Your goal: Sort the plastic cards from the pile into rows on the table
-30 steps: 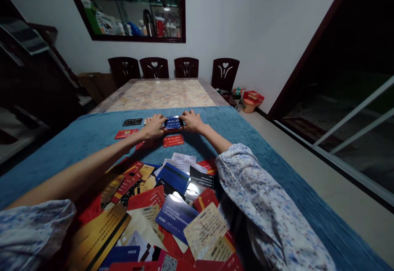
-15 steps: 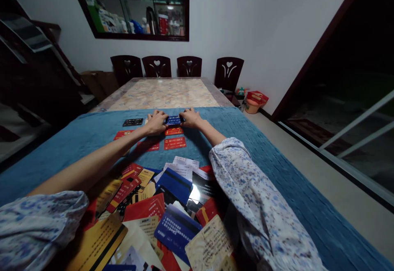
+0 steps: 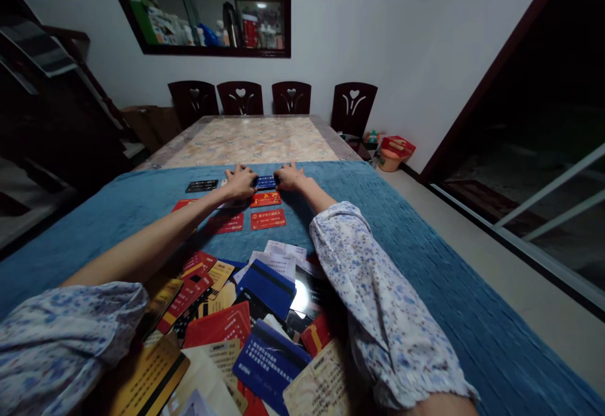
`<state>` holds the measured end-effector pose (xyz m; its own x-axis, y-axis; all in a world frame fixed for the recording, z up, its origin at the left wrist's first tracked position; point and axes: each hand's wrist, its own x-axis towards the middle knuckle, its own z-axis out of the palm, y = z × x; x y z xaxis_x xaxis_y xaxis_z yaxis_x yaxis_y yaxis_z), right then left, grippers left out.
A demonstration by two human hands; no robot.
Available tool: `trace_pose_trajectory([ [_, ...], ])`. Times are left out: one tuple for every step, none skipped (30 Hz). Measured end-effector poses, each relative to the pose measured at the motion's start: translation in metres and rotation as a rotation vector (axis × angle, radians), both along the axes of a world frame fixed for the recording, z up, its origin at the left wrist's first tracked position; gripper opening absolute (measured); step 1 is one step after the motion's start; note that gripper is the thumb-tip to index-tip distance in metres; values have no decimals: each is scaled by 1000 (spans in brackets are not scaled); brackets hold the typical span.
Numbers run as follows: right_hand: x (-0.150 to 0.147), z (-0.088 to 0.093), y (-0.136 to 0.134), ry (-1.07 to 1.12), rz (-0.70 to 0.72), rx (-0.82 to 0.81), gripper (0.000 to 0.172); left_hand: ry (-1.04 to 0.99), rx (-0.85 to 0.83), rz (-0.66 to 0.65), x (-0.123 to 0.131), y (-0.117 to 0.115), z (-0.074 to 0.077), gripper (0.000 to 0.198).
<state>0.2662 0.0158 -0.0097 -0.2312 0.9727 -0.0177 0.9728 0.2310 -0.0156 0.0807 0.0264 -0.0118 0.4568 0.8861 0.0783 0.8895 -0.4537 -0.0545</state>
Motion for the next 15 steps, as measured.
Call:
trace_pose_trajectory([
  [0, 0, 1, 0, -3, -2, 48, 9, -4, 1, 0, 1, 0, 38],
  [0, -1, 2, 0, -5, -3, 48, 14, -7, 2, 0, 2, 0, 38],
  [-1, -1, 3, -1, -5, -3, 48, 16, -11, 3, 1, 3, 0, 38],
  [-1, -2, 5, -2, -5, -4, 49, 17, -14, 4, 1, 4, 0, 38],
  [-1, -2, 6, -4, -3, -6, 49, 17, -19, 5, 1, 6, -1, 39],
  [-1, -3, 8, -6, 0, -10, 50, 17, -26, 4, 1, 7, -1, 39],
  [-1, -3, 9, -7, 4, -13, 51, 18, -34, 3, 1, 8, -1, 39],
  [-1, -3, 10, -8, 7, -16, 51, 18, -42, 0, 1, 9, -1, 39],
  [-1, -4, 12, -8, 10, -19, 51, 18, -51, -4, 1, 10, -1, 39],
  [-1, -4, 14, -8, 11, -22, 51, 18, -58, -6, 1, 11, -2, 38],
  [0, -5, 16, -7, 11, -22, 50, 18, -62, -6, 2, 12, -2, 38],
  [0, -6, 18, -6, 13, -20, 50, 21, -65, -7, 2, 13, -2, 38],
  [0, -7, 21, -6, 18, -17, 49, 25, -66, -5, 2, 14, -3, 39],
  [1, -7, 23, -7, 26, -13, 49, 32, -66, -5, 3, 15, -3, 40],
  [1, -8, 26, -7, 36, -10, 49, 40, -65, -4, 3, 16, -3, 41],
])
